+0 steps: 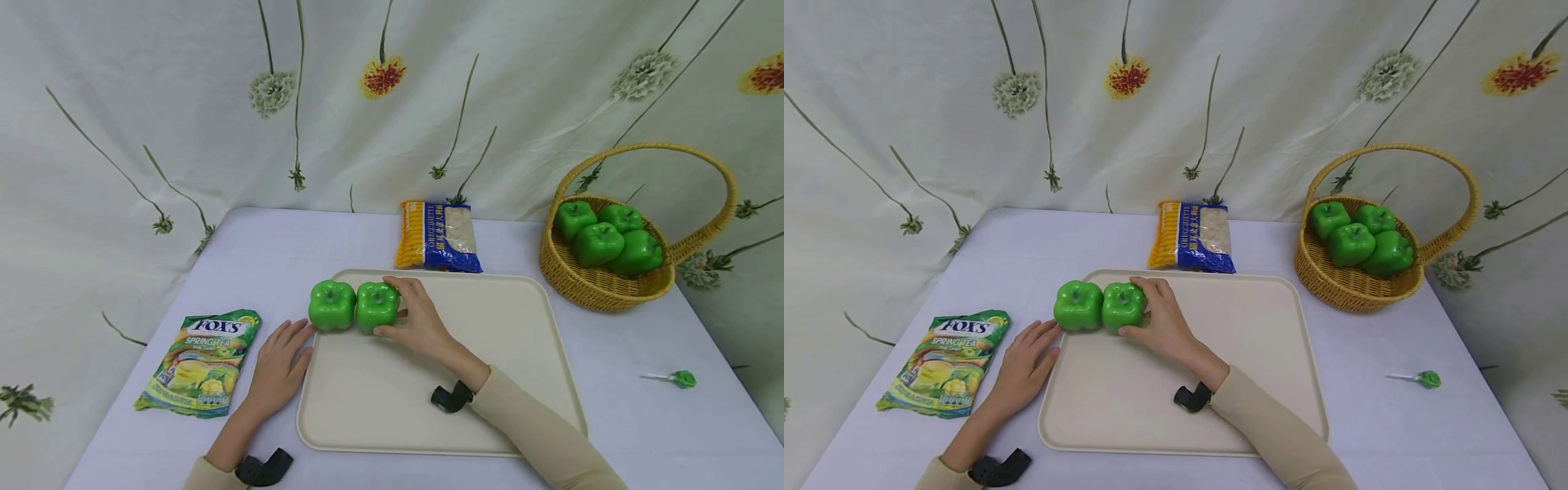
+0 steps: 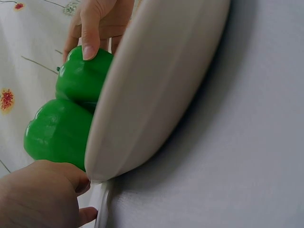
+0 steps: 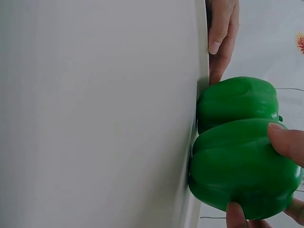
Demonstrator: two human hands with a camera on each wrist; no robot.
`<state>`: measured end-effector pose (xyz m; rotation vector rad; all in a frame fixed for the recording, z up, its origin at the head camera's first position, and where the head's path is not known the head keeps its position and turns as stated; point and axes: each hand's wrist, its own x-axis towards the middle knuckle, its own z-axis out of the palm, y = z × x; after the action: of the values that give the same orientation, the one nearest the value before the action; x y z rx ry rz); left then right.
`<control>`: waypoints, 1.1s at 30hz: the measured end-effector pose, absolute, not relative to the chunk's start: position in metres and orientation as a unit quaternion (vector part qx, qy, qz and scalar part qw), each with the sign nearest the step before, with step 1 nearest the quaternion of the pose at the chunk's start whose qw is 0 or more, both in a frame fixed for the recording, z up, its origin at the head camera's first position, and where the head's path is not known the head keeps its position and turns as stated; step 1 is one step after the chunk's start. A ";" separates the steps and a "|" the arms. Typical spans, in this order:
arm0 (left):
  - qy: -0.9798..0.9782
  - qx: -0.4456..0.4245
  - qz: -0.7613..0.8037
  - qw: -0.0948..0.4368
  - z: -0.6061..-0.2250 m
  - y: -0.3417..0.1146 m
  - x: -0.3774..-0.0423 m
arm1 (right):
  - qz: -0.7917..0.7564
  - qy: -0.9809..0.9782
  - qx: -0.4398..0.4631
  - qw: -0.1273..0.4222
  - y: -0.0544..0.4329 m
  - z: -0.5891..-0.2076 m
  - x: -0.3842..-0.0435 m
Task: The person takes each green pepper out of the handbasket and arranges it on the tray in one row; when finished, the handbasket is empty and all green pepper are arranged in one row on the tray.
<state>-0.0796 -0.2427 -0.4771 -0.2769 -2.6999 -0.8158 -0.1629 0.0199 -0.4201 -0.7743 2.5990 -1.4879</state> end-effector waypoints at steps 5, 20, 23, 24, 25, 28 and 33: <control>-0.941 -0.099 -0.285 0.153 -0.476 -0.242 -0.079 | -0.483 0.840 -0.248 0.028 0.021 -0.420 -0.163; -0.938 -0.104 -0.292 0.159 -0.476 -0.241 -0.080 | -0.485 0.836 -0.257 0.012 0.022 -0.422 -0.165; -0.938 -0.104 -0.292 0.158 -0.476 -0.241 -0.081 | -0.480 0.836 -0.266 -0.001 0.023 -0.423 -0.165; -0.938 -0.104 -0.291 0.157 -0.476 -0.241 -0.081 | -0.478 0.837 -0.267 -0.003 0.023 -0.423 -0.165; -0.938 -0.103 -0.291 0.156 -0.476 -0.241 -0.081 | -0.478 0.837 -0.268 -0.004 0.023 -0.423 -0.165; -0.940 -0.102 -0.289 0.152 -0.477 -0.242 -0.081 | -0.478 0.838 -0.263 0.004 0.023 -0.422 -0.165; -0.940 -0.098 -0.293 0.147 -0.478 -0.242 -0.080 | -0.473 0.842 -0.259 0.020 0.027 -0.414 -0.165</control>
<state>-0.0800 -0.2421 -0.4778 -0.2827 -2.7040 -0.8422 -0.1650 0.0273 -0.4136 -0.8032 2.6110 -1.4667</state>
